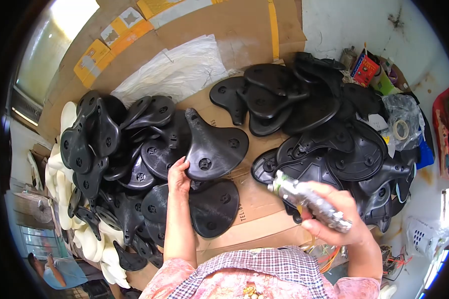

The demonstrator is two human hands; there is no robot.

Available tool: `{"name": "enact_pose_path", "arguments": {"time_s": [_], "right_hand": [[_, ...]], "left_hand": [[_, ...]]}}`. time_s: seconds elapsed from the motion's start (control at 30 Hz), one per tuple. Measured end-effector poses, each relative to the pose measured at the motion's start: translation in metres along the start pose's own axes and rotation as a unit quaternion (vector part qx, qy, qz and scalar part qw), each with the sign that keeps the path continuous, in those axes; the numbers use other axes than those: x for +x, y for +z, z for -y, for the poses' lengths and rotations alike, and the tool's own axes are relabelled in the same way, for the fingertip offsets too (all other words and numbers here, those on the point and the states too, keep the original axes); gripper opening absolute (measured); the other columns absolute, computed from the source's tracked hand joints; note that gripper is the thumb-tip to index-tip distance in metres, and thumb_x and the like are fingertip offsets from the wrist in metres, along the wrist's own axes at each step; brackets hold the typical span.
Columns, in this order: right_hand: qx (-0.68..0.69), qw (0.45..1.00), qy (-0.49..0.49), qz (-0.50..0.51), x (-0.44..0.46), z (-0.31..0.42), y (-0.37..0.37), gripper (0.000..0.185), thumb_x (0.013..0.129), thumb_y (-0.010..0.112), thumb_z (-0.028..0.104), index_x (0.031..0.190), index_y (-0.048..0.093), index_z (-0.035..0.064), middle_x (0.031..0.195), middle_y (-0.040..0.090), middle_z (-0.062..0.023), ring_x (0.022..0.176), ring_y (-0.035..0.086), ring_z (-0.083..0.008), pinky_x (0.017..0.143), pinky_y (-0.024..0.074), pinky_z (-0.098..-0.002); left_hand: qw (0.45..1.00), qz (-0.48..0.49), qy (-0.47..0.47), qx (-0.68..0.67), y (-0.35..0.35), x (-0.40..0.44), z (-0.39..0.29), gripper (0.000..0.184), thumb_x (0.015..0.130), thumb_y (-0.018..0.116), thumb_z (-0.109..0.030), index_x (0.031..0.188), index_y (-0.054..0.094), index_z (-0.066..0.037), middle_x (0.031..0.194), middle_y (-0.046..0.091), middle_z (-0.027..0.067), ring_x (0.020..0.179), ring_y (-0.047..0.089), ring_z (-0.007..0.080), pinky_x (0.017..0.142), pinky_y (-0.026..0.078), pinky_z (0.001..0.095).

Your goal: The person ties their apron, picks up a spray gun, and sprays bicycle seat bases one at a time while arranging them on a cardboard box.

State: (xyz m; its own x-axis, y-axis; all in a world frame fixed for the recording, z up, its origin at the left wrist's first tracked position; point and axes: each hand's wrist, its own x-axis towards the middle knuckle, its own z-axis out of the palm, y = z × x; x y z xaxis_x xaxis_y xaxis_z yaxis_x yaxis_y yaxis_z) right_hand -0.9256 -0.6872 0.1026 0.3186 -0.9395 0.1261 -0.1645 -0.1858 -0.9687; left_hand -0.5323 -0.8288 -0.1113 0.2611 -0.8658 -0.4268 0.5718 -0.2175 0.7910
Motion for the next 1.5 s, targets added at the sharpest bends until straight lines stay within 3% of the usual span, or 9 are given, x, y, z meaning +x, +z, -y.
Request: {"name": "enact_pose_path", "arguments": {"time_s": [0.07,0.13,0.27,0.4,0.63,0.8,0.97,1.27,1.5], "right_hand": [[-0.056,0.997,0.013,0.048,-0.008,-0.003,0.004,0.058,0.075,0.073,0.010,0.126,0.051,-0.0052,0.082,0.066,-0.0085,0.068,0.062,-0.0119,0.067,0.0500,-0.0247],[-0.033,0.995,0.069,0.062,-0.017,-0.009,0.000,0.059,0.075,0.074,0.012,0.127,0.050,-0.0047,0.081,0.066,-0.0083,0.069,0.062,-0.0114,0.069,0.0501,-0.0246],[0.063,0.992,0.099,-0.052,-0.023,-0.022,-0.006,0.062,0.076,0.074,0.014,0.129,0.048,-0.0047,0.088,0.065,-0.0070,0.079,0.062,-0.0109,0.074,0.0502,-0.0257],[0.083,0.984,0.146,-0.057,-0.002,-0.032,-0.010,0.061,0.077,0.073,0.013,0.129,0.048,-0.0042,0.092,0.063,-0.0062,0.080,0.060,-0.0103,0.075,0.0493,-0.0251],[0.054,0.981,0.116,-0.147,0.061,-0.027,-0.018,0.059,0.077,0.072,0.009,0.129,0.048,-0.0039,0.089,0.064,-0.0068,0.077,0.060,-0.0096,0.072,0.0492,-0.0241],[0.108,0.971,0.070,-0.204,0.085,-0.026,-0.026,0.066,0.077,0.075,0.015,0.130,0.043,-0.0086,0.093,0.062,-0.0112,0.081,0.061,-0.0145,0.075,0.0517,-0.0279],[0.100,0.968,0.075,-0.219,0.083,-0.039,-0.023,0.068,0.076,0.075,0.019,0.129,0.043,-0.0093,0.092,0.062,-0.0115,0.079,0.061,-0.0151,0.073,0.0528,-0.0285],[0.020,0.985,0.164,-0.052,0.024,-0.019,-0.027,0.061,0.074,0.074,0.013,0.126,0.049,-0.0063,0.082,0.066,-0.0082,0.071,0.062,-0.0110,0.068,0.0502,-0.0244],[0.161,0.970,0.085,-0.161,0.013,-0.001,-0.017,0.067,0.074,0.073,0.013,0.131,0.043,-0.0065,0.096,0.063,-0.0129,0.080,0.061,-0.0153,0.074,0.0533,-0.0294]], "left_hand": [[0.999,-0.026,0.032,-0.031,-0.006,-0.001,-0.015,0.036,0.081,0.060,0.007,0.116,0.055,0.008,0.107,0.063,0.0165,0.096,0.063,0.0244,0.089,0.051,0.0368],[0.976,0.082,0.103,-0.172,-0.019,-0.006,-0.047,0.033,0.088,0.055,-0.002,0.120,0.054,0.005,0.111,0.062,0.0154,0.101,0.061,0.0286,0.095,0.050,0.0410],[0.926,0.106,0.220,-0.288,-0.010,0.035,-0.079,0.032,0.096,0.052,-0.026,0.117,0.057,-0.002,0.119,0.061,0.0143,0.107,0.059,0.0307,0.097,0.047,0.0446],[0.985,0.058,0.093,-0.133,0.055,0.121,-0.048,0.034,0.088,0.066,-0.022,0.115,0.057,-0.003,0.115,0.061,0.0132,0.098,0.061,0.0303,0.088,0.049,0.0415],[0.989,-0.069,-0.030,0.131,0.144,0.266,0.013,0.026,0.085,0.063,-0.011,0.110,0.057,-0.007,0.100,0.057,0.0088,0.082,0.054,0.0229,0.076,0.046,0.0379],[0.969,-0.089,-0.071,0.217,0.183,0.304,0.039,0.032,0.085,0.061,-0.009,0.117,0.055,-0.004,0.116,0.056,0.0108,0.100,0.054,0.0228,0.082,0.044,0.0424],[0.991,-0.049,-0.105,0.070,0.175,0.289,0.025,0.034,0.086,0.061,-0.003,0.120,0.055,-0.002,0.120,0.057,0.0128,0.107,0.056,0.0239,0.085,0.045,0.0414],[0.995,-0.018,0.098,0.001,0.116,0.168,-0.024,0.020,0.088,0.056,0.004,0.107,0.059,0.001,0.100,0.065,0.0104,0.089,0.063,0.0213,0.083,0.050,0.0320],[0.982,0.016,0.152,0.114,0.040,0.083,-0.028,0.034,0.083,0.058,0.005,0.117,0.057,0.001,0.102,0.065,0.0077,0.093,0.061,0.0179,0.086,0.047,0.0303]]}}
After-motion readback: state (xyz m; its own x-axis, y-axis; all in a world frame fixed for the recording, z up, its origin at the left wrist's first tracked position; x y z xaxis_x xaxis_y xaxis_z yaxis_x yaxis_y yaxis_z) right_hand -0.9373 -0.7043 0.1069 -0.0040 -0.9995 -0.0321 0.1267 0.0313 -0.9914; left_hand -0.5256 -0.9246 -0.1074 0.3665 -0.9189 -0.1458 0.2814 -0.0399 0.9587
